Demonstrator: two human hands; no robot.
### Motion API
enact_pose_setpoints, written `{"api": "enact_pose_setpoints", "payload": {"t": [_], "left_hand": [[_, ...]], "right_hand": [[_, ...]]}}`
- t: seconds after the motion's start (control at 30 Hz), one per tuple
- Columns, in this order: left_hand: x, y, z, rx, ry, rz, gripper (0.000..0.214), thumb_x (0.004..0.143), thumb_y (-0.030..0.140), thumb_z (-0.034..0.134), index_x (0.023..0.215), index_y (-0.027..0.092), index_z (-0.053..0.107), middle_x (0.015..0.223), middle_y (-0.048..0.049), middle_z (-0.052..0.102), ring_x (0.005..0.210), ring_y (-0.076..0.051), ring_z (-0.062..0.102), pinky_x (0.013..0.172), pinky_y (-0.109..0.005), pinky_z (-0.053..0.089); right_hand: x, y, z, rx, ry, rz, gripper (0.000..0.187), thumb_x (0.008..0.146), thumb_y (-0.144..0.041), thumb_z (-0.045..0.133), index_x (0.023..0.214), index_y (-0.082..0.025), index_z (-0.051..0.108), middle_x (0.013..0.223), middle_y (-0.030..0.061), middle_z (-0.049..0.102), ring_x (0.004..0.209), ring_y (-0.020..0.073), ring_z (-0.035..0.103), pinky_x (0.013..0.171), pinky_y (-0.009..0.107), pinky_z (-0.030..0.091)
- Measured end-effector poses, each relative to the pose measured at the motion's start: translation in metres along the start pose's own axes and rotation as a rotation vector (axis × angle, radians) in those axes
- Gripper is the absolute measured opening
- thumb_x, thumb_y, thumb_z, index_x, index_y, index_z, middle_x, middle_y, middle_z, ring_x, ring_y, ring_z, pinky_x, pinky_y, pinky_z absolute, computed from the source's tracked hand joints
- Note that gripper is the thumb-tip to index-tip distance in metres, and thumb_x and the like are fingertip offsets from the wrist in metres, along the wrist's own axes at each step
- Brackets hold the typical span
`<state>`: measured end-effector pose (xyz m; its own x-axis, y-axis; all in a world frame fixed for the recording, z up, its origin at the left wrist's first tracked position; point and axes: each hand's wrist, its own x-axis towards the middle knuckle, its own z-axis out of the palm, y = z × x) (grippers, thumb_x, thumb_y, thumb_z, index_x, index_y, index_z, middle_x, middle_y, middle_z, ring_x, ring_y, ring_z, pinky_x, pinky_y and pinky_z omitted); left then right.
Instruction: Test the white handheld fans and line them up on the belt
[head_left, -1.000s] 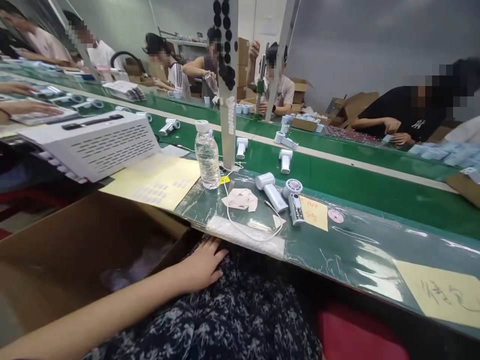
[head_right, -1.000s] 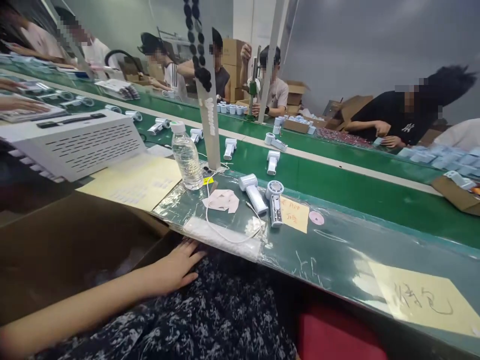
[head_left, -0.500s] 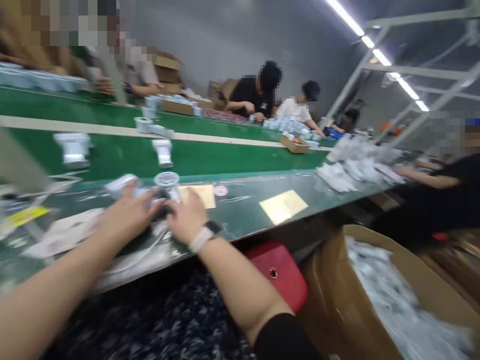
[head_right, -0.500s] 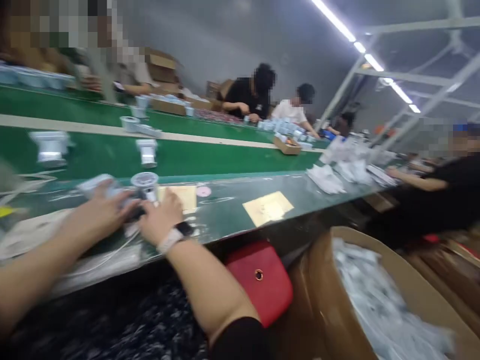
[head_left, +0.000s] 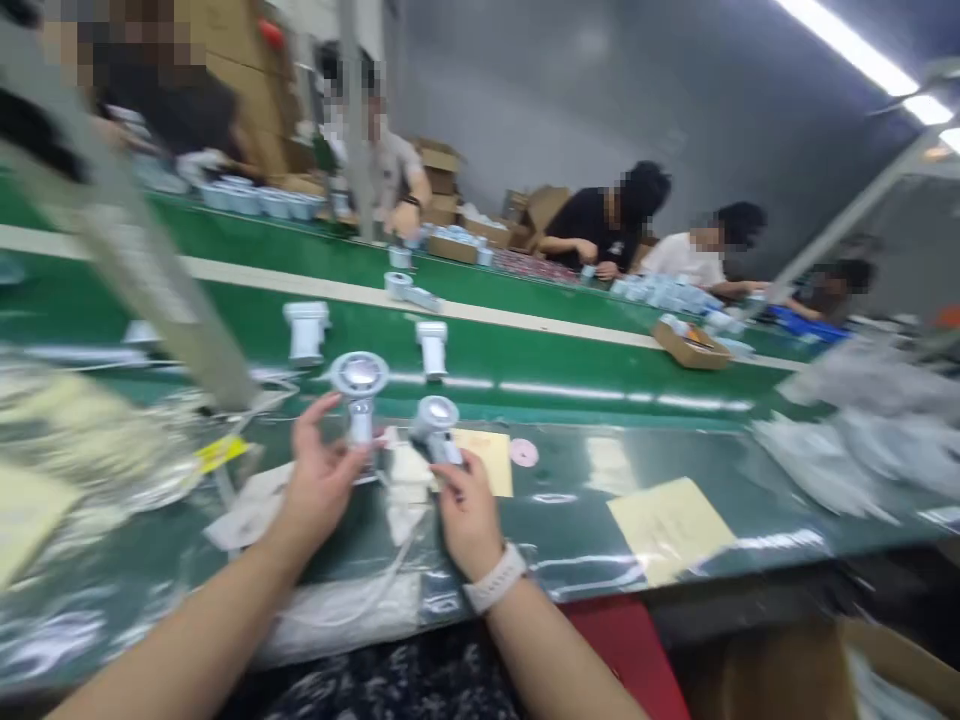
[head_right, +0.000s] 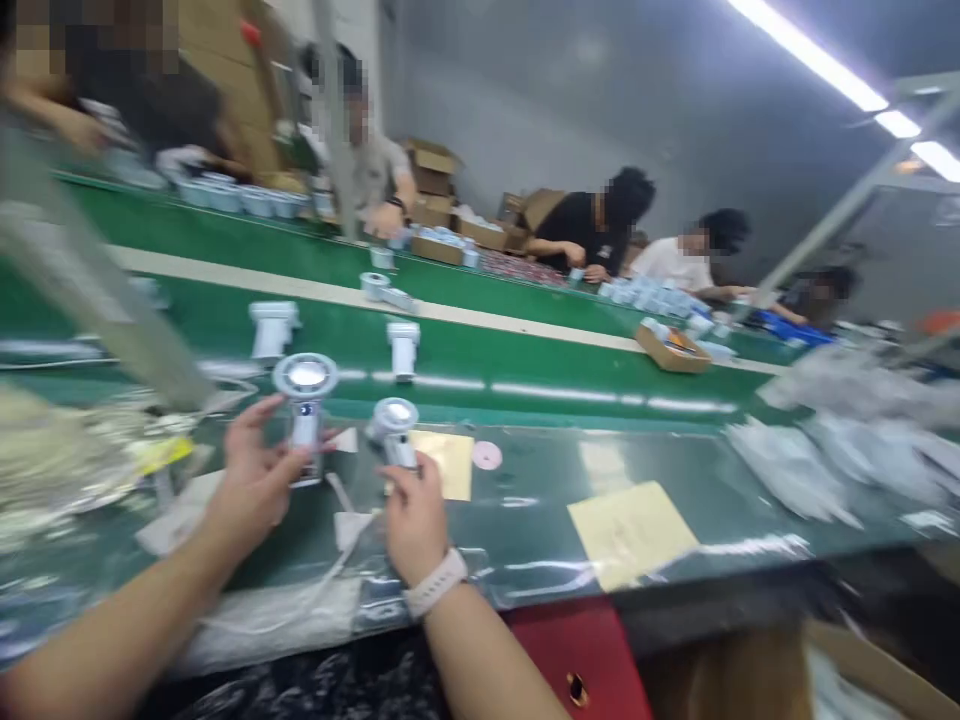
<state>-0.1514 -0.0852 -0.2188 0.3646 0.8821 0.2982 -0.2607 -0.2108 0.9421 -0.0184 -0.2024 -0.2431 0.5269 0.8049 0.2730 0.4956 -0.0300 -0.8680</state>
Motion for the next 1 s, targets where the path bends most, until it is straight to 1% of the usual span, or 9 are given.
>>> {"api": "enact_pose_setpoints", "payload": {"t": [0.07, 0.1, 0.27, 0.33, 0.47, 0.63, 0.77, 0.83, 1.0], "left_hand": [[-0.007, 0.018, -0.005, -0.062, 0.119, 0.03, 0.085, 0.067, 0.037, 0.083, 0.134, 0.038, 0.032, 0.149, -0.0062, 0.034, 0.099, -0.019, 0.066, 0.089, -0.037, 0.056], [-0.01, 0.028, -0.009, -0.112, 0.122, 0.03, 0.09, 0.065, 0.036, 0.084, 0.136, 0.04, 0.03, 0.143, -0.0049, 0.041, 0.101, -0.019, 0.065, 0.089, -0.035, 0.055], [-0.026, 0.067, -0.033, -0.246, -0.242, -0.14, 0.051, 0.066, 0.036, 0.088, 0.105, 0.022, 0.059, 0.093, -0.0024, 0.064, 0.081, -0.015, 0.062, 0.07, -0.024, 0.053], [-0.033, 0.064, -0.038, -0.319, -0.32, -0.273, 0.046, 0.068, 0.045, 0.084, 0.097, 0.018, 0.062, 0.088, -0.0036, 0.066, 0.075, -0.013, 0.061, 0.066, -0.023, 0.051], [-0.046, 0.042, -0.041, -0.563, -0.192, -0.396, 0.05, 0.076, 0.06, 0.071, 0.105, 0.019, 0.064, 0.1, -0.0079, 0.071, 0.088, -0.02, 0.067, 0.078, -0.032, 0.054], [-0.053, 0.039, -0.063, -0.704, -0.148, -0.414, 0.053, 0.074, 0.059, 0.073, 0.108, 0.017, 0.069, 0.099, -0.0085, 0.075, 0.096, -0.025, 0.07, 0.086, -0.035, 0.056], [-0.055, 0.049, -0.082, -0.743, -0.124, -0.388, 0.048, 0.073, 0.059, 0.074, 0.096, 0.018, 0.071, 0.097, -0.0077, 0.075, 0.089, -0.024, 0.072, 0.082, -0.035, 0.058], [-0.057, 0.054, -0.088, -0.765, -0.14, -0.386, 0.048, 0.073, 0.062, 0.072, 0.093, 0.018, 0.071, 0.099, -0.0079, 0.074, 0.091, -0.025, 0.072, 0.084, -0.037, 0.058], [-0.054, 0.058, -0.092, -0.785, -0.181, -0.351, 0.062, 0.069, 0.073, 0.069, 0.094, 0.016, 0.07, 0.105, -0.0124, 0.073, 0.11, -0.032, 0.066, 0.095, -0.045, 0.054]], "right_hand": [[-0.006, 0.004, -0.006, 0.14, 0.028, 0.06, 0.025, 0.082, -0.016, 0.052, 0.095, -0.017, 0.073, 0.12, 0.0145, 0.062, 0.115, 0.0285, 0.059, 0.101, 0.046, 0.045], [-0.009, 0.004, -0.01, 0.209, 0.04, 0.097, 0.022, 0.084, -0.022, 0.054, 0.095, -0.018, 0.072, 0.117, 0.0133, 0.063, 0.113, 0.029, 0.059, 0.099, 0.047, 0.046], [-0.023, -0.018, -0.016, 0.488, 0.068, 0.218, 0.024, 0.09, -0.04, 0.054, 0.104, -0.022, 0.065, 0.12, 0.0114, 0.061, 0.083, 0.0215, 0.065, 0.078, 0.041, 0.054], [-0.026, -0.035, -0.006, 0.511, 0.043, 0.149, 0.02, 0.088, -0.039, 0.06, 0.098, -0.023, 0.066, 0.127, 0.0111, 0.059, 0.098, 0.0249, 0.064, 0.089, 0.046, 0.051], [-0.039, -0.064, 0.025, 0.293, -0.037, -0.001, 0.018, 0.093, -0.034, 0.054, 0.098, -0.025, 0.069, 0.138, 0.0106, 0.052, 0.132, 0.0302, 0.046, 0.109, 0.052, 0.036], [-0.036, -0.071, 0.041, 0.143, -0.314, -0.055, 0.038, 0.098, -0.038, 0.042, 0.134, -0.026, 0.044, 0.136, 0.0128, 0.056, 0.12, 0.0245, 0.058, 0.097, 0.043, 0.05], [0.002, -0.054, 0.053, -0.22, -0.255, 0.009, 0.014, 0.084, -0.034, 0.055, 0.089, -0.022, 0.052, 0.091, 0.0122, 0.062, 0.095, 0.0317, 0.061, 0.086, 0.05, 0.049], [0.013, -0.047, 0.06, -0.268, -0.279, -0.01, 0.02, 0.074, -0.029, 0.06, 0.068, -0.025, 0.041, 0.081, 0.0113, 0.056, 0.094, 0.0358, 0.057, 0.088, 0.055, 0.044], [-0.006, -0.051, 0.047, -0.178, -0.484, 0.013, 0.019, 0.086, -0.039, 0.049, 0.073, -0.025, 0.047, 0.072, 0.0059, 0.056, 0.072, 0.0257, 0.057, 0.071, 0.043, 0.05]]}}
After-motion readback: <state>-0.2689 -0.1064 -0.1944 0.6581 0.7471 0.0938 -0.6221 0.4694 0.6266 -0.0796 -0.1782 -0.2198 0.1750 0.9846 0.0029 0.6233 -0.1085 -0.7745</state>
